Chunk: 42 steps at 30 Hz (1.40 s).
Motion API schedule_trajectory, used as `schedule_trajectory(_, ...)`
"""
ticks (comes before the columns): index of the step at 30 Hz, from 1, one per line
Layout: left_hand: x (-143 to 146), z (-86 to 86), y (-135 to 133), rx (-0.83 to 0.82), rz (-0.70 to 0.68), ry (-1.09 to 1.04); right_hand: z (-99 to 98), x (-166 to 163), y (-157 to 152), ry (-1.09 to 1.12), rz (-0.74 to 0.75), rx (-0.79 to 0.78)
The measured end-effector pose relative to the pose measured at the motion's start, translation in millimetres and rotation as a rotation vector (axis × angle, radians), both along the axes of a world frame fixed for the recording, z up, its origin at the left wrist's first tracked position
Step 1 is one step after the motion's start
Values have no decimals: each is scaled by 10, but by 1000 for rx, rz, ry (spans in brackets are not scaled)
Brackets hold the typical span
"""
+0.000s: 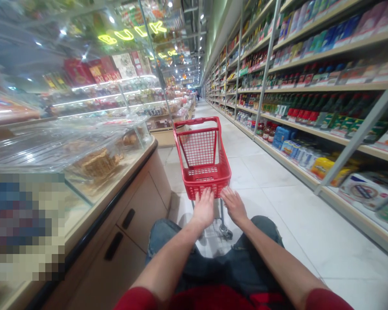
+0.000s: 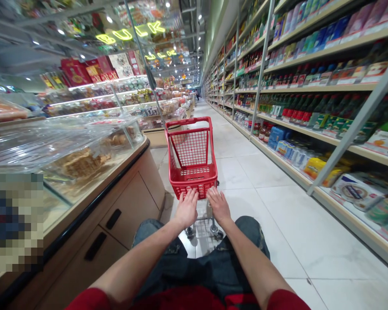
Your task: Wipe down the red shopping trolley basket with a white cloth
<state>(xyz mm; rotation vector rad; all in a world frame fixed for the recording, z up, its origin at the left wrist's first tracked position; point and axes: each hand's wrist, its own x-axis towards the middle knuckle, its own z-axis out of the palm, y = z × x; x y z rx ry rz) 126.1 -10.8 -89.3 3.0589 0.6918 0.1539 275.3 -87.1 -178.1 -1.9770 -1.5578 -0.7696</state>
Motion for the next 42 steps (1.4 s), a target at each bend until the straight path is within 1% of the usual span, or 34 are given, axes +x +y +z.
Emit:
schedule_trajectory(3, -7, 41, 18, -34, 25, -3, 248, 62, 24, 51, -81, 101)
schedule_trajectory(4, -9, 59, 23, -48, 29, -10, 301, 80, 44, 74, -100, 118)
schedule_trajectory(6, -10, 86, 30, -91, 20, -43, 307, 93, 85, 128, -103, 104)
schedule_trajectory(8, 1, 94, 37, -183, 23, -110, 206, 63, 116, 191, -67, 66)
schedule_trajectory(9, 14, 91, 40, -269, 45, -168, 148, 30, 127, 225, -39, 59)
schedule_trajectory(10, 32, 86, 45, -408, 89, -252, 104, -14, 135, 263, -11, 67)
schedule_trajectory(11, 52, 79, 51, -583, 149, -347, 89, -69, 141, 305, 15, 92)
schedule_trajectory(13, 87, 72, 68, -936, 273, -514, 168, -211, 145, 397, 71, 164)
schedule_trajectory(15, 91, 86, 99, -1152, 341, -596, 372, -378, 139, 514, 151, 211)
schedule_trajectory(18, 6, 162, 180, -1381, 395, -688, 759, -611, 113, 760, 283, 236)
schedule_trajectory(20, -90, 242, 232, -1514, 406, -777, 985, -718, 90, 966, 279, 284)
schedule_trajectory(21, -139, 284, 245, -1537, 386, -828, 1081, -757, 81, 1077, 244, 319)
schedule_trajectory(22, -183, 323, 243, -1517, 346, -882, 1169, -789, 74, 1193, 198, 359)
schedule_trajectory(24, -249, 374, 187, -1400, 244, -990, 1323, -849, 70, 1433, 130, 441)
schedule_trajectory(26, -283, 376, 74, -1249, 162, -1036, 1453, -914, 75, 1658, 141, 506)
schedule_trajectory(27, -292, 359, 11, -1195, 135, -1029, 1507, -949, 78, 1744, 167, 529)
schedule_trajectory(28, -299, 336, -46, -1183, 114, -999, 1552, -981, 79, 1807, 195, 546)
schedule_trajectory(29, -307, 311, -89, -1220, 99, -956, 1587, -1010, 78, 1852, 222, 555)
schedule_trajectory(30, -319, 290, -113, -1295, 94, -914, 1612, -1033, 74, 1883, 247, 558)
schedule_trajectory(32, -361, 280, -99, -1486, 119, -864, 1636, -1062, 52, 1919, 313, 534)
schedule_trajectory(33, -393, 297, -67, -1577, 150, -875, 1638, -1072, 35, 1928, 352, 504)
schedule_trajectory(35, -468, 374, 21, -1733, 235, -968, 1632, -1095, -5, 1927, 394, 420)
schedule_trajectory(37, -546, 489, 110, -1875, 308, -1066, 1621, -1130, -37, 1913, 385, 313)
schedule_trajectory(40, -642, 660, 220, -2066, 334, -1127, 1614, -1187, -45, 1899, 359, 187)
schedule_trajectory(42, -693, 721, 267, -2160, 350, -1164, 1619, -1205, -28, 1895, 364, 162)
